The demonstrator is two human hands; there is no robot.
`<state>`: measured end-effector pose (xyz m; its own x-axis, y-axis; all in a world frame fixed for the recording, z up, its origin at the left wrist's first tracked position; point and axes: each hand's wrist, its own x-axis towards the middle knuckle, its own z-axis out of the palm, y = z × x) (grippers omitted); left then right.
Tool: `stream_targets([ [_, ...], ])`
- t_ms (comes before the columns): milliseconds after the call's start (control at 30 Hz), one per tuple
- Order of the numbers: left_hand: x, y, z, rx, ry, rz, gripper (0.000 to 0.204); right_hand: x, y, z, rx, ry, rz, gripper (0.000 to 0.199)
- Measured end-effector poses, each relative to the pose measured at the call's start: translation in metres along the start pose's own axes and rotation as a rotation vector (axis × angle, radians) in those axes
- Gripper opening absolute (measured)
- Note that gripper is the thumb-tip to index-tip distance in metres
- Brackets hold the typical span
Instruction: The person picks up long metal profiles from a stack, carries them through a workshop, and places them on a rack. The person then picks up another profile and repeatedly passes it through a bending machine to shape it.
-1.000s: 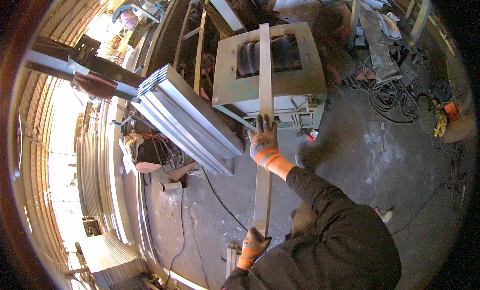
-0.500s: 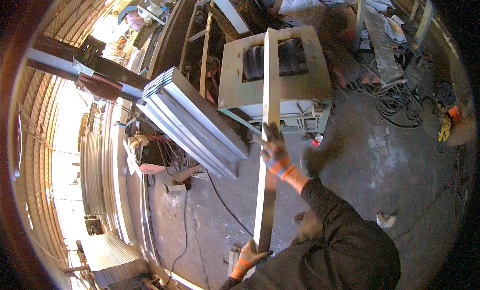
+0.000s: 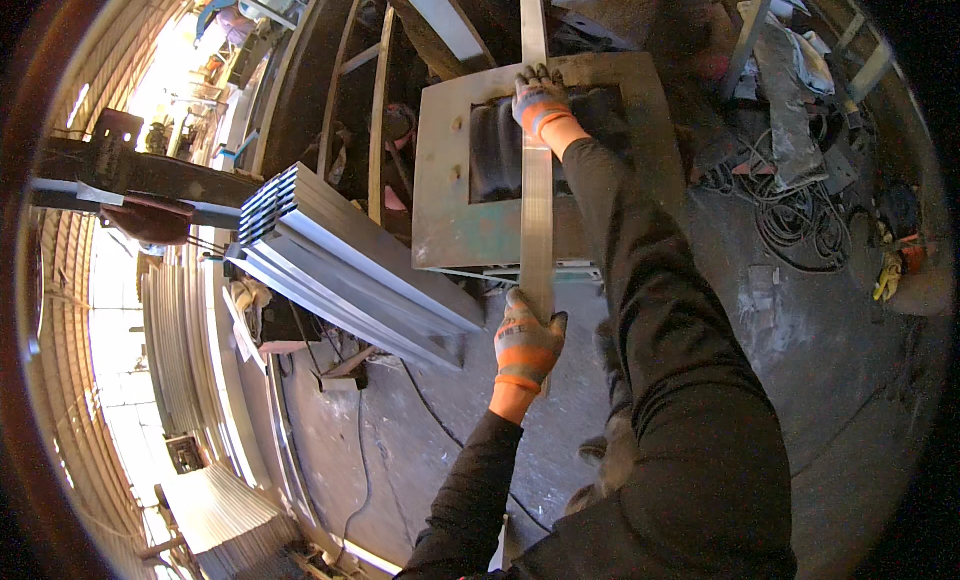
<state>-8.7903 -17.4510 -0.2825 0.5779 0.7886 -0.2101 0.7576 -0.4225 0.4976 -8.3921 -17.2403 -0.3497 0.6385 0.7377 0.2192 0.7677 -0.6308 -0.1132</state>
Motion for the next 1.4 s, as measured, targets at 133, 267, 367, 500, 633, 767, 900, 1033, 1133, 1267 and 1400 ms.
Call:
stream_targets([
  [133, -0.024, -0.01, -0.001, 0.013, 0.011, 0.033, 0.076, -0.032, 0.003, 0.005, 0.069, 0.077, -0.003, 0.059],
  [267, -0.12, -0.044, 0.0, 0.04, -0.104, -0.023, 0.08, -0.146, -0.015, -0.021, 0.265, 0.208, -0.043, 0.058],
  [367, -0.224, -0.083, -0.005, 0.023, -0.127, -0.054, 0.073, -0.256, -0.046, -0.054, 0.336, 0.178, -0.087, 0.057],
  [500, -0.362, -0.137, -0.021, 0.073, -0.173, -0.1, 0.079, -0.398, -0.091, -0.099, 0.368, 0.076, -0.071, 0.057],
  [633, -0.492, -0.193, -0.034, 0.101, -0.235, -0.146, 0.084, -0.526, -0.135, -0.143, 0.444, 0.085, -0.087, 0.056],
  [767, -0.613, -0.274, -0.031, 0.175, -0.296, -0.138, 0.095, -0.634, -0.177, -0.184, 0.49, 0.051, -0.114, 0.052],
  [900, -0.703, -0.355, -0.022, 0.308, -0.37, -0.11, 0.095, -0.715, -0.215, -0.219, 0.444, -0.014, -0.13, 0.038],
  [1033, -0.746, -0.373, -0.061, 0.276, -0.293, -0.169, 0.069, -0.738, -0.228, -0.269, 0.359, -0.248, -0.461, 0.065],
  [1133, -0.759, -0.343, -0.161, 0.199, -0.091, -0.383, 0.075, -0.738, -0.229, -0.319, 0.245, -0.388, -1.069, 0.066],
  [1267, -0.788, -0.278, -0.364, 0.742, 0.029, -0.008, 0.04, -0.723, -0.284, -0.395, -0.017, 0.133, -1.426, 0.057],
  [1400, -0.833, -0.207, -0.504, 1.232, 1.179, -0.06, 0.071, -0.69, -0.344, -0.499, 0.622, 0.39, -1.302, 0.05],
])
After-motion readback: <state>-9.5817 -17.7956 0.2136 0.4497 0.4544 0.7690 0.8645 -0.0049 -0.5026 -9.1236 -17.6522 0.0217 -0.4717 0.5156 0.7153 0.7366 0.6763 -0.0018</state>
